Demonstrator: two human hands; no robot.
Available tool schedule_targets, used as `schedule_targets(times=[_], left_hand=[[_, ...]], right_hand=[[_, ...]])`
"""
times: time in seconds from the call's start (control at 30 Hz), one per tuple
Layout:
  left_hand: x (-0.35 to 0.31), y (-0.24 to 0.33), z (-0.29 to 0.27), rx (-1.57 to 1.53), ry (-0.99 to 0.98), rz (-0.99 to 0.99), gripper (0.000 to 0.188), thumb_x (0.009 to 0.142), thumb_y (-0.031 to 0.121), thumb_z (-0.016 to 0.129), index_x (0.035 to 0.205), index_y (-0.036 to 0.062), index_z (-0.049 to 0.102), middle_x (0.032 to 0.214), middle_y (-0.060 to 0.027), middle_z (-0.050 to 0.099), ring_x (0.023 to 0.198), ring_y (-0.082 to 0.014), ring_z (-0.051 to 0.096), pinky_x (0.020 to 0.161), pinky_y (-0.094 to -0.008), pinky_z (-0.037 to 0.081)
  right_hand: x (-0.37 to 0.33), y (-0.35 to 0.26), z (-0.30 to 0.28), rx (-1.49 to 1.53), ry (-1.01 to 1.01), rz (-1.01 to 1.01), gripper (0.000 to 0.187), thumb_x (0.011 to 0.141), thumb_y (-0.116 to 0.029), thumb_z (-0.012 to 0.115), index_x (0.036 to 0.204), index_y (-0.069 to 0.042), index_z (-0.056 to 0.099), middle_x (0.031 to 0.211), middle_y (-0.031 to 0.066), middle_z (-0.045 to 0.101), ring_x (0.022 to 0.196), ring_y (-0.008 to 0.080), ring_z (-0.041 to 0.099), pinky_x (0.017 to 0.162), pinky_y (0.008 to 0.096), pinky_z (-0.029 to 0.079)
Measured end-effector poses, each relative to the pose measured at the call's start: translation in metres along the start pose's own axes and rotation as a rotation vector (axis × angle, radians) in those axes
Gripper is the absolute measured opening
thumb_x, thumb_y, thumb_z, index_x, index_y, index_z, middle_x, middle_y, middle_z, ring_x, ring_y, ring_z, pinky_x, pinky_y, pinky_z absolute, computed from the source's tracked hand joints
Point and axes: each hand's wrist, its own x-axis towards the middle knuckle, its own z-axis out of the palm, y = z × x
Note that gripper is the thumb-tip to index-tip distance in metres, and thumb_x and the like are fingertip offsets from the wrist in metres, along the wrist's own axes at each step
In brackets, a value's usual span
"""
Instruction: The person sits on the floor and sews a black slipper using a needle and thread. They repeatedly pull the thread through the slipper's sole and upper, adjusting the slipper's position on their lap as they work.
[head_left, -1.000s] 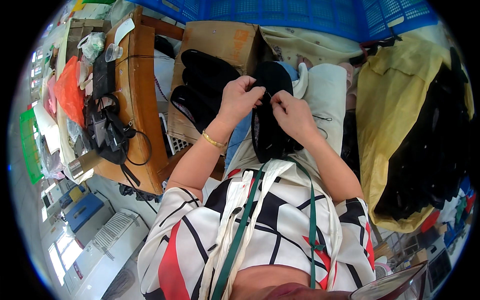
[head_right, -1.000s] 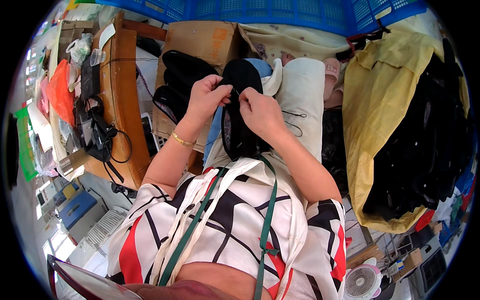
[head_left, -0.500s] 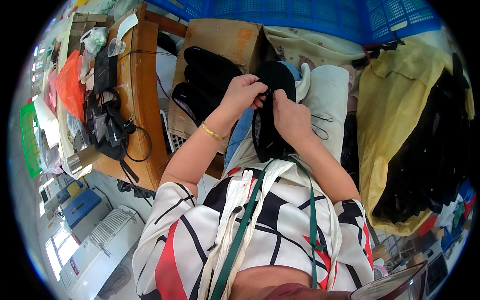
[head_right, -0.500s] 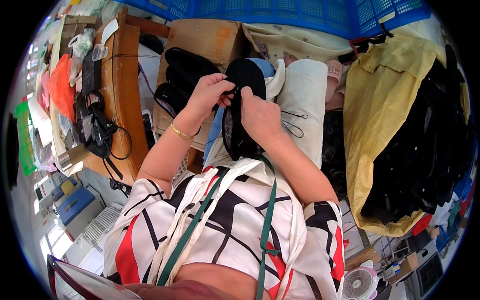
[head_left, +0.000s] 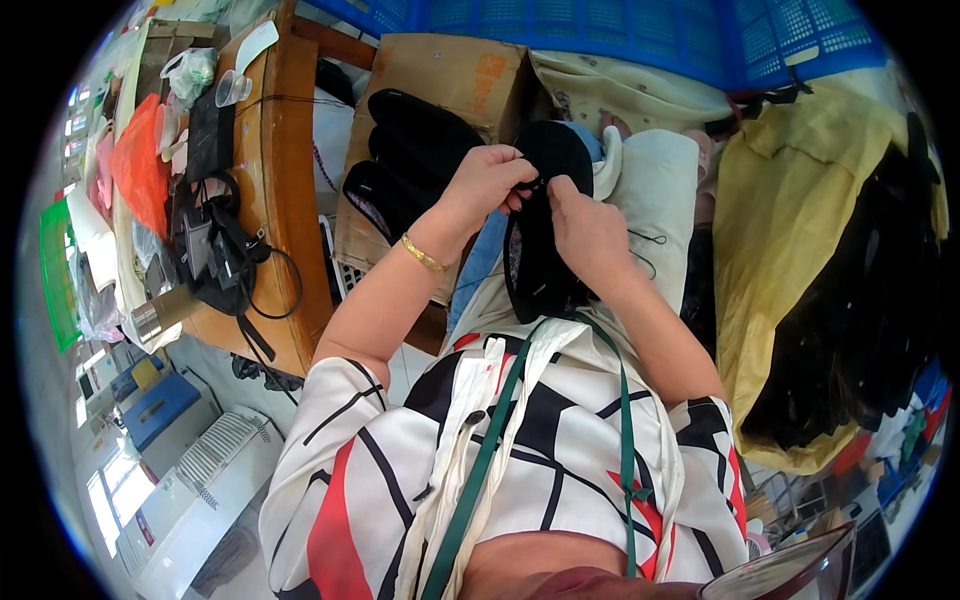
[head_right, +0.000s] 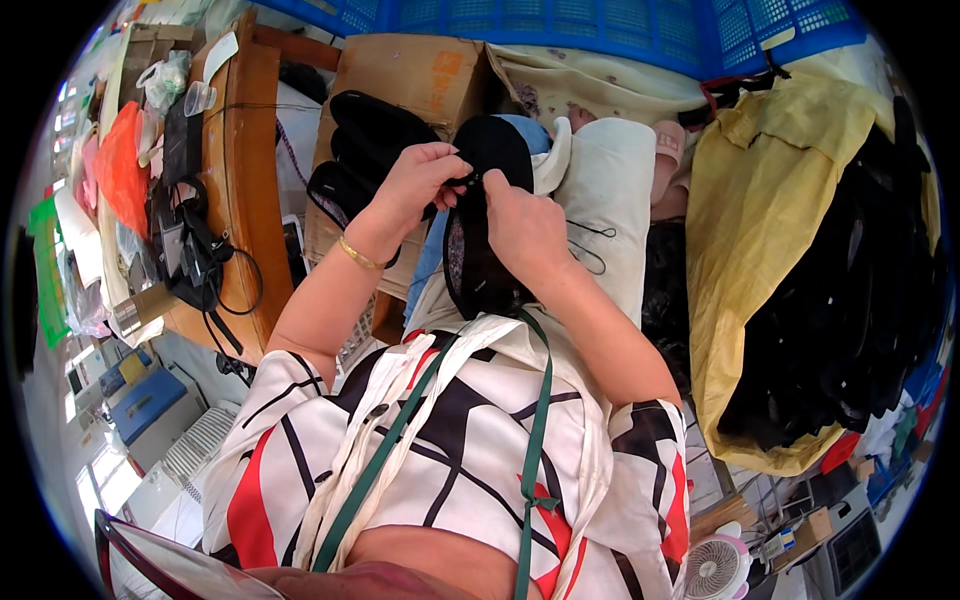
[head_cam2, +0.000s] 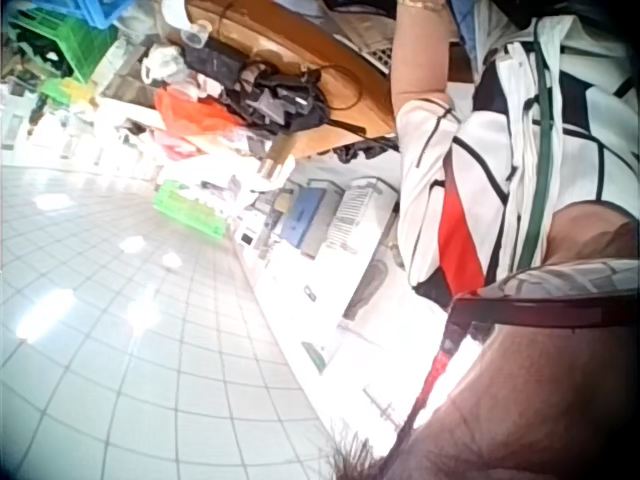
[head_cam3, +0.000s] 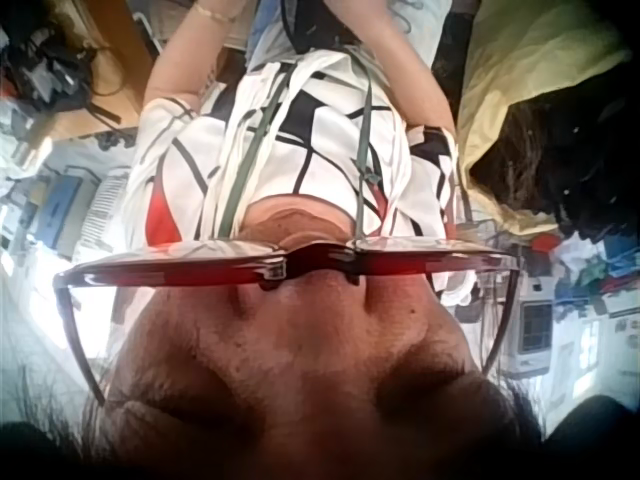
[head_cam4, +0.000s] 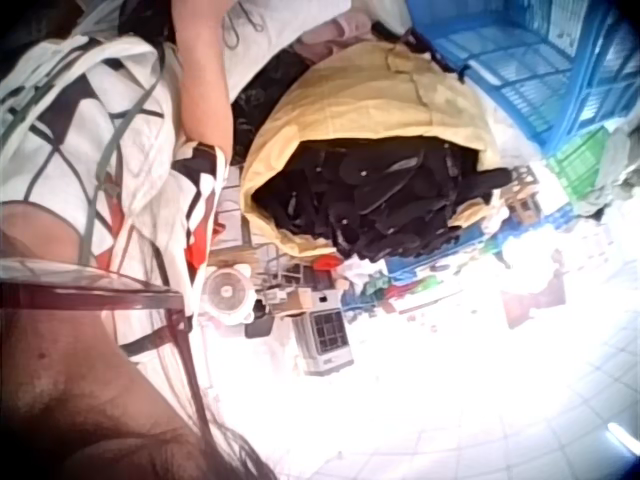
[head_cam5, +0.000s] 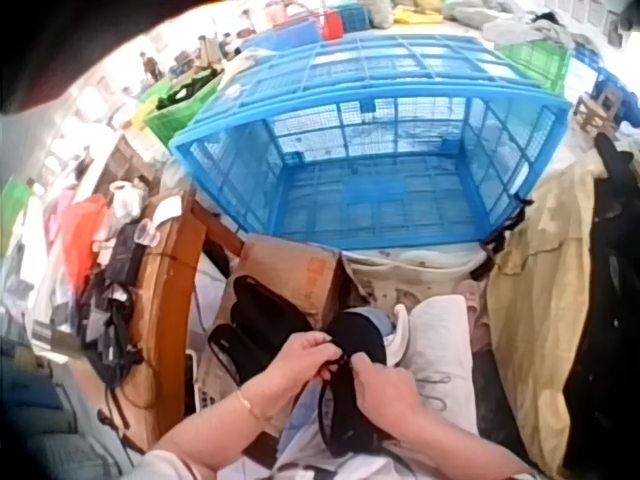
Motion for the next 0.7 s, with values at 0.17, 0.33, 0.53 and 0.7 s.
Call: schedule_targets(times=[0.17,0.33,0.53,0.7], left_hand=[[0.003,0.0,-0.001,-0.019,-0.027,-0.047,0.013,0.086,0.014,0.062,0.074,0.0089,0.06,0.065,-0.0025,0.062,0.051,-0.0083,0.057,0.047,-0.0195,0.044],[0.002,-0.001,-0.001,-0.046,-0.03,-0.059,0.014,0.087,0.016,0.061,0.076,0.009,0.06,0.067,-0.0034,0.064,0.05,-0.0089,0.058,0.049,-0.0205,0.046],[0.007,-0.018,-0.001,-0.118,-0.059,0.037,0.012,0.091,0.016,0.06,0.088,0.0059,0.065,0.07,-0.004,0.066,0.051,-0.0094,0.059,0.05,-0.0211,0.048],[0.005,-0.023,0.001,-0.116,-0.074,0.087,0.02,0.096,0.022,0.055,0.095,0.0041,0.065,0.074,-0.0055,0.067,0.053,-0.0103,0.061,0.052,-0.0209,0.05]], right_hand=[[-0.004,-0.004,0.009,-0.007,0.083,0.013,0.008,0.093,-0.011,0.053,0.093,-0.007,0.046,0.065,0.015,0.061,0.06,0.0364,0.063,0.05,0.0451,0.049],[0.0,-0.011,0.01,0.128,0.12,0.142,0.011,0.094,-0.011,0.052,0.098,-0.004,0.046,0.068,0.0185,0.062,0.064,0.0404,0.063,0.056,0.0499,0.049],[0.022,0.0,-0.007,0.485,-0.076,0.299,0.013,0.092,-0.011,0.054,0.102,-0.003,0.048,0.079,0.0199,0.064,0.075,0.0404,0.064,0.066,0.0513,0.048],[0.034,0.006,-0.023,0.226,0.068,0.052,0.01,0.091,-0.014,0.06,0.095,-0.005,0.058,0.081,0.0116,0.062,0.075,0.0296,0.063,0.066,0.0399,0.049]])
